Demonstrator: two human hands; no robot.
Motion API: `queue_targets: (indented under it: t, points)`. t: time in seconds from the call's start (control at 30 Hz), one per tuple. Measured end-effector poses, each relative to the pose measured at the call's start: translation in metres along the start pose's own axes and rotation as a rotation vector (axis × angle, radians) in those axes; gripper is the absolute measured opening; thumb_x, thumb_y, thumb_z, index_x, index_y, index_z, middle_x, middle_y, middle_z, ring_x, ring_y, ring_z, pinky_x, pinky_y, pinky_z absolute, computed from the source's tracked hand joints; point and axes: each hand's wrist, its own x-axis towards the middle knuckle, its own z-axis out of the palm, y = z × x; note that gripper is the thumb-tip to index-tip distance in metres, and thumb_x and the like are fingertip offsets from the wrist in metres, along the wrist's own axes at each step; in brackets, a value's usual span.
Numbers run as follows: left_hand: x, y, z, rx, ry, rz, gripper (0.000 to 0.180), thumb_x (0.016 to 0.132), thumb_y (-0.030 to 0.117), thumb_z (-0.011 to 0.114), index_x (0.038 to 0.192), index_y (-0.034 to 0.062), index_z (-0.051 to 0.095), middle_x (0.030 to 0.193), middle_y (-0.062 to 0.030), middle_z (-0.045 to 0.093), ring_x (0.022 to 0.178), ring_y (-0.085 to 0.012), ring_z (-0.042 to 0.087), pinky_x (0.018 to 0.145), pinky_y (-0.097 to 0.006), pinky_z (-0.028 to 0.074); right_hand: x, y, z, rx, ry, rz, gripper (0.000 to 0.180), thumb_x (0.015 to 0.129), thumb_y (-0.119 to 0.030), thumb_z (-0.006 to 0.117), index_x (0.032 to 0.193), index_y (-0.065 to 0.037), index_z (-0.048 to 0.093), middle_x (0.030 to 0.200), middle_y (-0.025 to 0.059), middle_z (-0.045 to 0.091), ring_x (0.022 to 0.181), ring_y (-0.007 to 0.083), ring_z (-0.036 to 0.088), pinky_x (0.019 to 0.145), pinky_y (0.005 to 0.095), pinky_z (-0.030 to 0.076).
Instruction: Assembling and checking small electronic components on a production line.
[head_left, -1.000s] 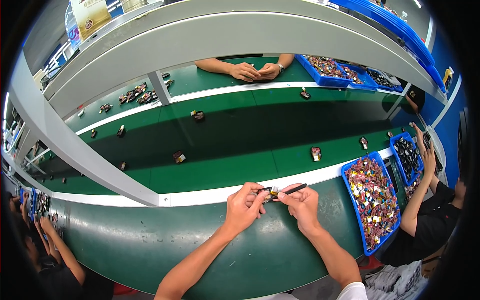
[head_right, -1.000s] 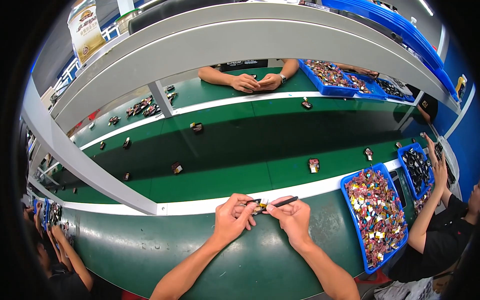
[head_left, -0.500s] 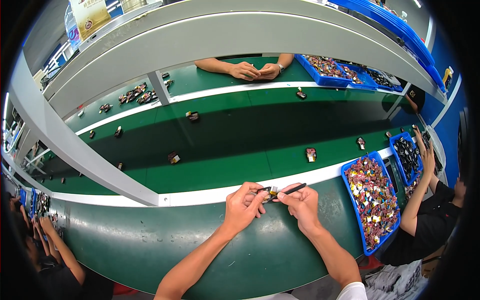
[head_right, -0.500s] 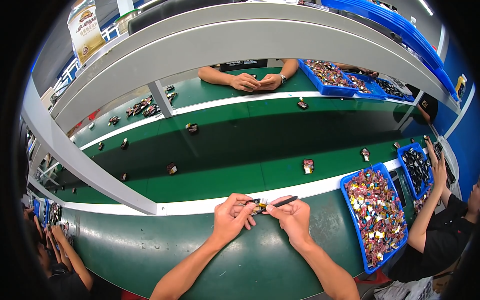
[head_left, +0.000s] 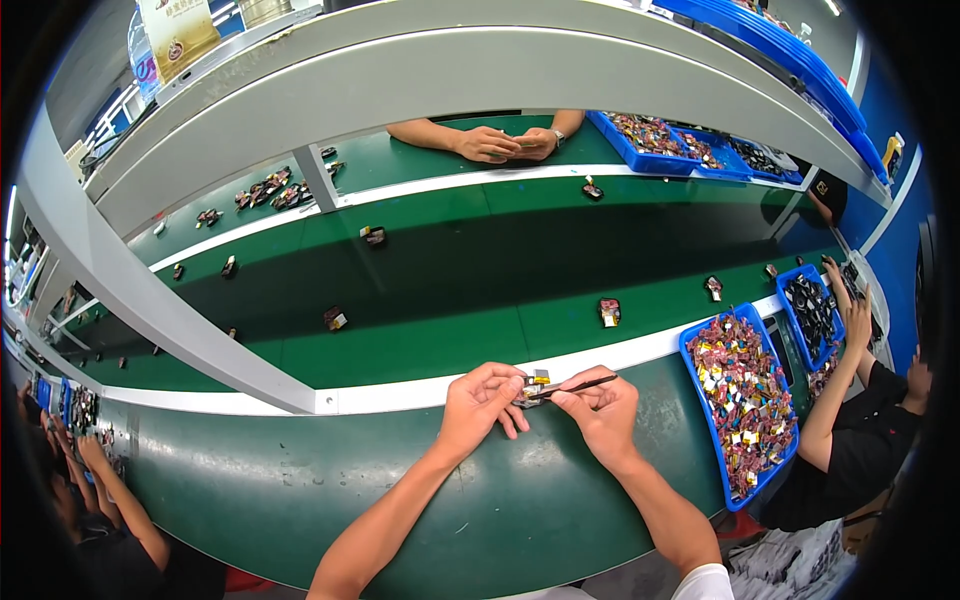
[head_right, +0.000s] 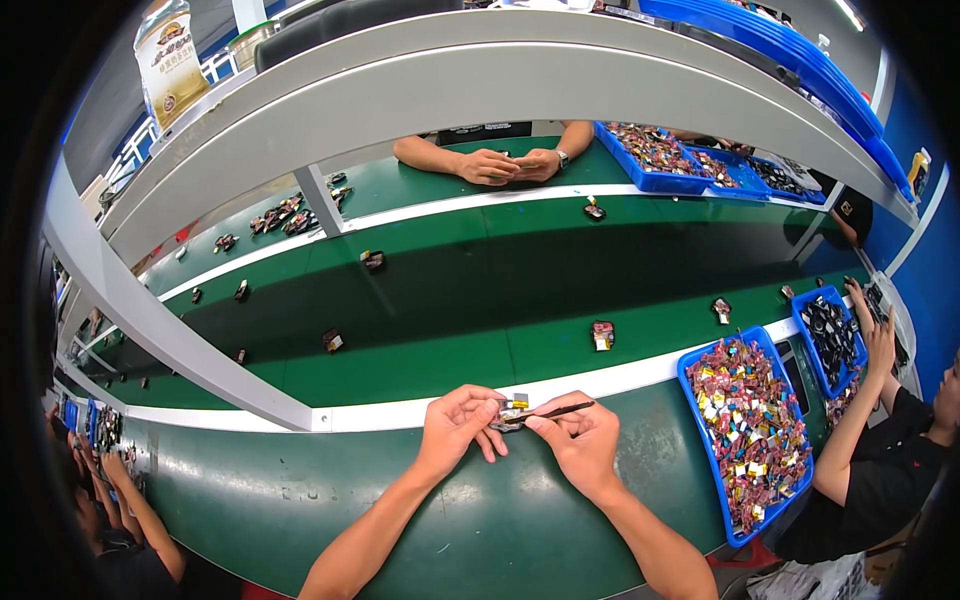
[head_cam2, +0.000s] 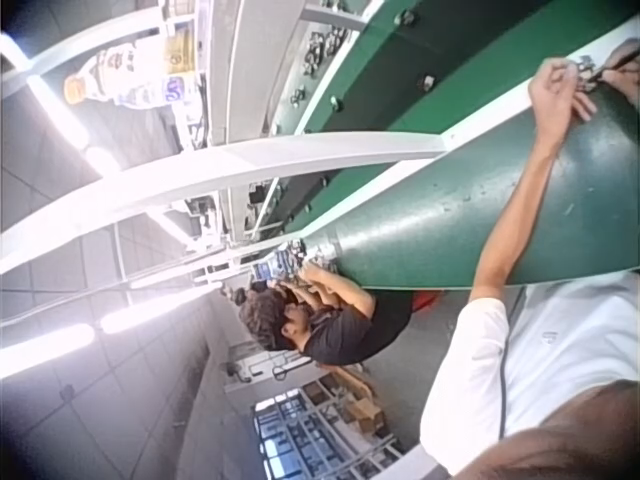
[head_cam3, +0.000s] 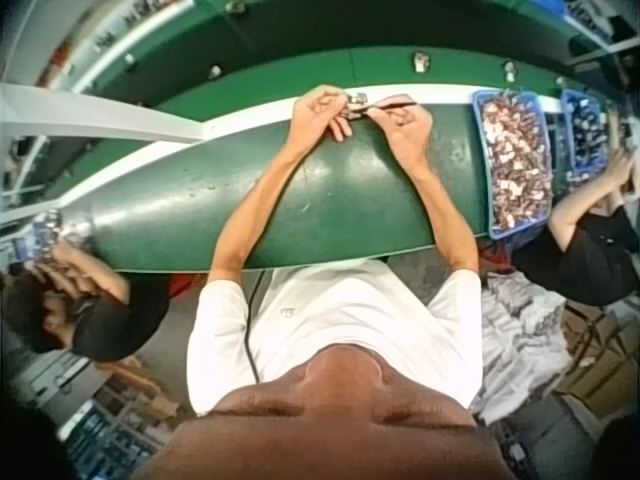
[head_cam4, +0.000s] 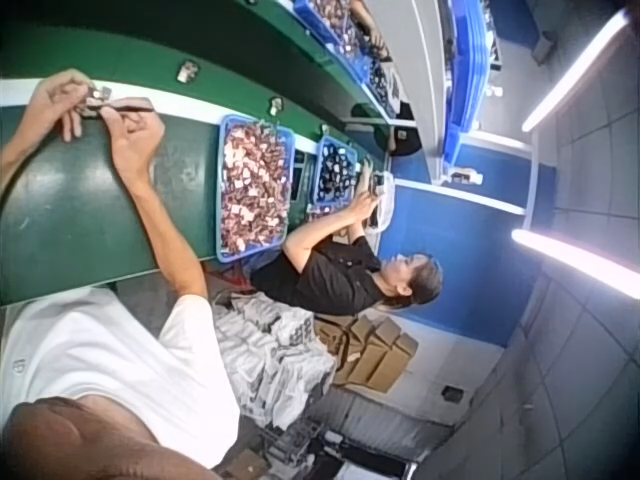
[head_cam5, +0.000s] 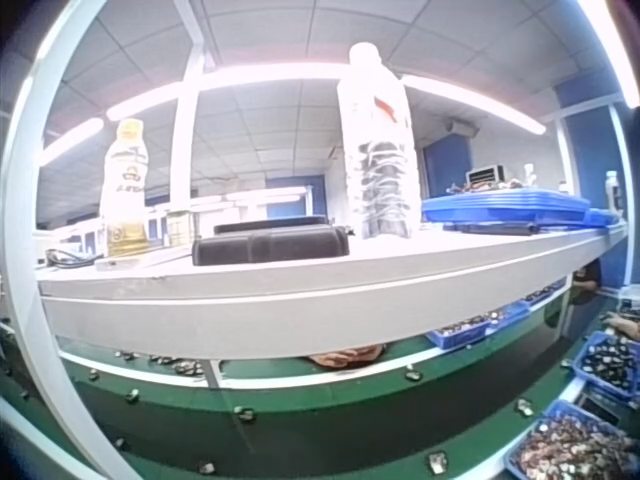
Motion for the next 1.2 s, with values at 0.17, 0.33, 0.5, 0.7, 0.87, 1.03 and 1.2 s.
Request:
queue_targets:
  t: [0.17,0.33,0.5,0.7,0.87,1.03,1.2]
  points:
    - [-0.0004,0.0016,-0.0002,0.007,-0.017,0.001,0.024,0.102,0.013,0.060,0.114,-0.0074,0.060,0.095,-0.0177,0.070,0.064,-0.0229,0.072,0.047,-0.027,0.055,-0.0017,0.0021,0.0011,-0.140,-0.010,-0.076,0.012,0.086,0.009,0.074,0.094,0.003,0.067,0.085,0.0076,0.073,0.058,-0.0029,0.048,0.049,0.0156,0.034]
    - [-0.0005,0.0022,-0.0005,0.005,-0.026,0.012,0.024,0.102,0.013,0.059,0.115,-0.0073,0.059,0.098,-0.0183,0.071,0.067,-0.0239,0.073,0.049,-0.027,0.056,-0.0026,0.0032,0.0041,-0.098,0.009,-0.084,0.012,0.086,0.009,0.074,0.094,0.003,0.067,0.084,0.0067,0.073,0.057,-0.0032,0.047,0.049,0.0158,0.034]
    - [-0.0005,0.0028,-0.0012,-0.002,-0.035,0.015,0.024,0.102,0.012,0.058,0.116,-0.0072,0.059,0.100,-0.0180,0.071,0.068,-0.0243,0.073,0.050,-0.027,0.057,-0.0042,0.0026,0.0052,-0.162,0.031,-0.096,0.012,0.085,0.007,0.076,0.092,0.002,0.069,0.075,0.0021,0.069,0.053,-0.0033,0.044,0.047,0.0165,0.031]
    - [-0.0003,0.0026,-0.0008,-0.002,-0.033,0.015,0.023,0.102,0.011,0.059,0.116,-0.0066,0.059,0.101,-0.0171,0.070,0.070,-0.0240,0.073,0.050,-0.027,0.058,-0.0063,0.0048,0.0063,-0.249,0.059,-0.133,0.011,0.083,0.005,0.078,0.090,0.000,0.071,0.061,-0.0047,0.059,0.050,-0.0033,0.039,0.046,0.0179,0.026]
    - [-0.0011,0.0034,-0.0001,0.001,-0.031,0.021,0.023,0.101,0.010,0.061,0.116,-0.0064,0.060,0.100,-0.0174,0.070,0.070,-0.0241,0.073,0.050,-0.027,0.057,-0.0065,0.0063,0.0062,-0.256,0.062,-0.137,0.012,0.083,0.003,0.079,0.091,0.001,0.071,0.064,-0.0033,0.062,0.049,-0.0032,0.040,0.045,0.0177,0.027]
    - [-0.0015,0.0039,-0.0001,-0.003,-0.018,0.026,0.022,0.100,0.010,0.061,0.116,-0.0067,0.060,0.100,-0.0176,0.070,0.069,-0.0241,0.073,0.050,-0.028,0.057,-0.0068,0.0014,0.0073,-0.255,0.067,-0.142,0.011,0.083,0.003,0.079,0.090,0.001,0.071,0.067,-0.0016,0.066,0.049,-0.0031,0.040,0.045,0.0175,0.027]
    - [-0.0020,0.0030,-0.0005,0.001,-0.018,0.019,0.022,0.100,0.009,0.061,0.116,-0.0070,0.060,0.099,-0.0175,0.070,0.069,-0.0239,0.073,0.051,-0.028,0.058,-0.0074,-0.0030,0.0078,-0.302,0.067,-0.164,0.011,0.083,0.002,0.080,0.089,0.001,0.071,0.066,-0.0016,0.065,0.048,-0.0030,0.041,0.044,0.0179,0.027]
